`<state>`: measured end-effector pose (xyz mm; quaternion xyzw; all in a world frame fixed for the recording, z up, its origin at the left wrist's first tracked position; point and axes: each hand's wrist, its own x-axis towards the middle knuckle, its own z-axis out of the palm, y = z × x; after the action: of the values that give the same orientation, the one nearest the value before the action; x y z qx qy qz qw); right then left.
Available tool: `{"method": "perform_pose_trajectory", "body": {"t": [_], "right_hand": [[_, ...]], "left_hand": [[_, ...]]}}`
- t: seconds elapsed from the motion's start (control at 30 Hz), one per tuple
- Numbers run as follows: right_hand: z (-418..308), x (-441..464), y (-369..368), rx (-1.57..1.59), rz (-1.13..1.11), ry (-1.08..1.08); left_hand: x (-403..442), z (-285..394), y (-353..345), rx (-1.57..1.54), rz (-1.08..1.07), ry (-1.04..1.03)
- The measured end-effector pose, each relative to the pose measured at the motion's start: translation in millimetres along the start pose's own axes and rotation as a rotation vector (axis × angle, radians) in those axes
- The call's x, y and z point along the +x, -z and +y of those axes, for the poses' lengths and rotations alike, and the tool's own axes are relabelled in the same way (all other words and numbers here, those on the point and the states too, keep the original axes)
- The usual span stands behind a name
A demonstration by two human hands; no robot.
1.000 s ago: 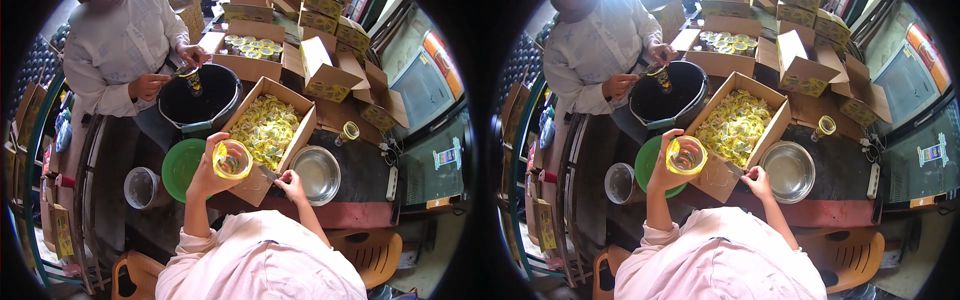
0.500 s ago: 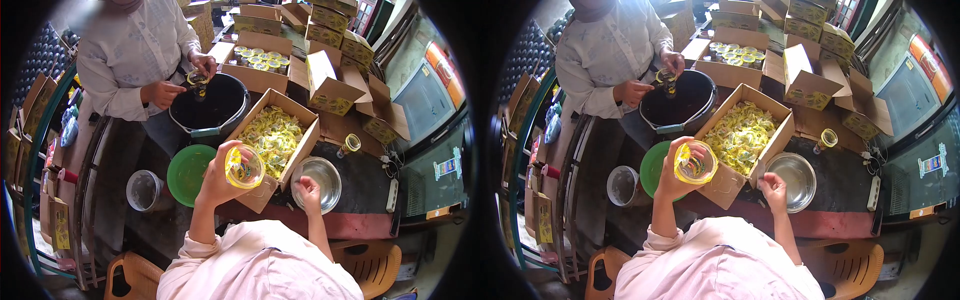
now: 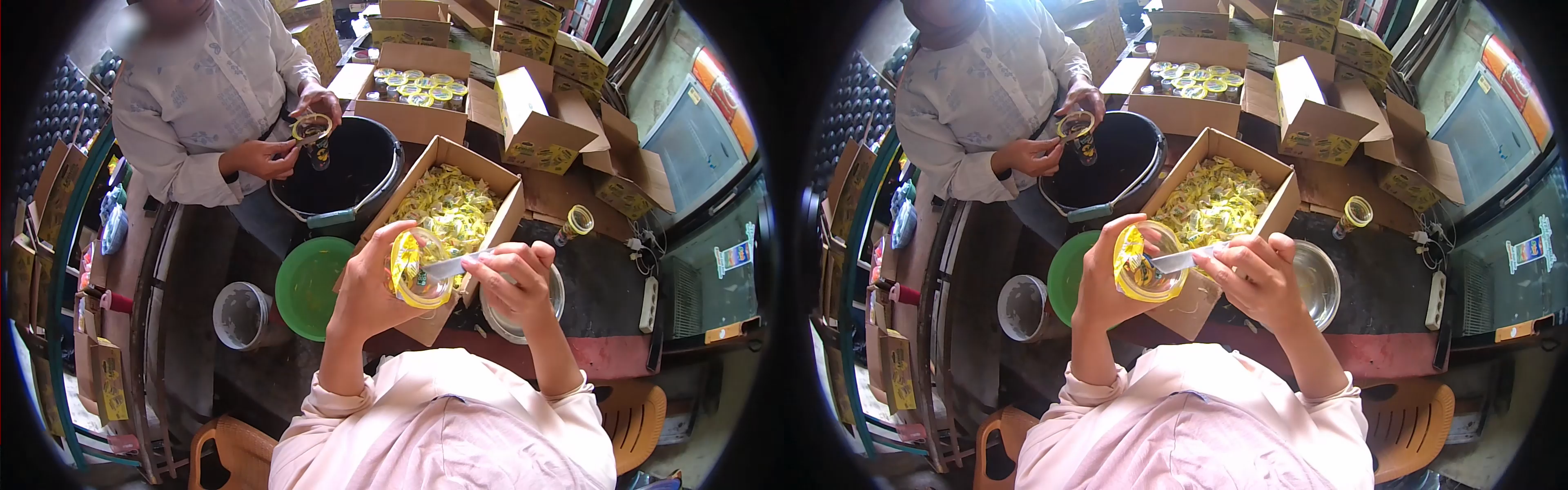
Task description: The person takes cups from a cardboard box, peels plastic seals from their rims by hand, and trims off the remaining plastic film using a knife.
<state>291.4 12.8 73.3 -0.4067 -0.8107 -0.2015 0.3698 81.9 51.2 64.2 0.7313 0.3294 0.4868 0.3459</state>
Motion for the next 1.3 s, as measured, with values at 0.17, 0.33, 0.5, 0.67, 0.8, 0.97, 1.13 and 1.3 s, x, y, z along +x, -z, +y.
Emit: {"method": "perform_pose_trajectory", "body": {"t": [0.17,0.33,0.5,0.67,0.8,0.97,1.13,1.3], "right_hand": [[1.5,5.1,-4.8,-0.009,0.016,0.04],[6.5,9.2,-6.6,-0.021,-0.04,0.018],[11.7,8.4,-13.0,0.01,-0.011,0.034],[13.4,8.6,-16.2,0.007,0.002,0.036],[12.5,9.1,-16.0,-0.052,-0.035,0.037],[13.0,11.3,-14.6,-0.057,-0.022,0.053],[12.3,11.0,-9.9,-0.074,-0.036,0.072],[11.5,12.5,-10.3,-0.09,-0.023,0.083]], "left_hand": [[9.2,-4.1,3.4,0.03,0.007,-0.013],[18.3,-5.5,2.3,0.037,0.006,-0.035],[22.5,-7.2,-0.8,0.018,-0.014,-0.012],[26.1,-8.0,-1.9,0.006,-0.03,0.007],[26.4,-5.4,-5.4,-0.003,-0.065,0.015],[26.2,-4.8,-5.1,-0.01,-0.063,0.014],[26.2,-4.4,-0.4,-0.029,-0.065,0.034],[23.9,-1.2,-1.3,0.011,-0.086,0.015]]}}
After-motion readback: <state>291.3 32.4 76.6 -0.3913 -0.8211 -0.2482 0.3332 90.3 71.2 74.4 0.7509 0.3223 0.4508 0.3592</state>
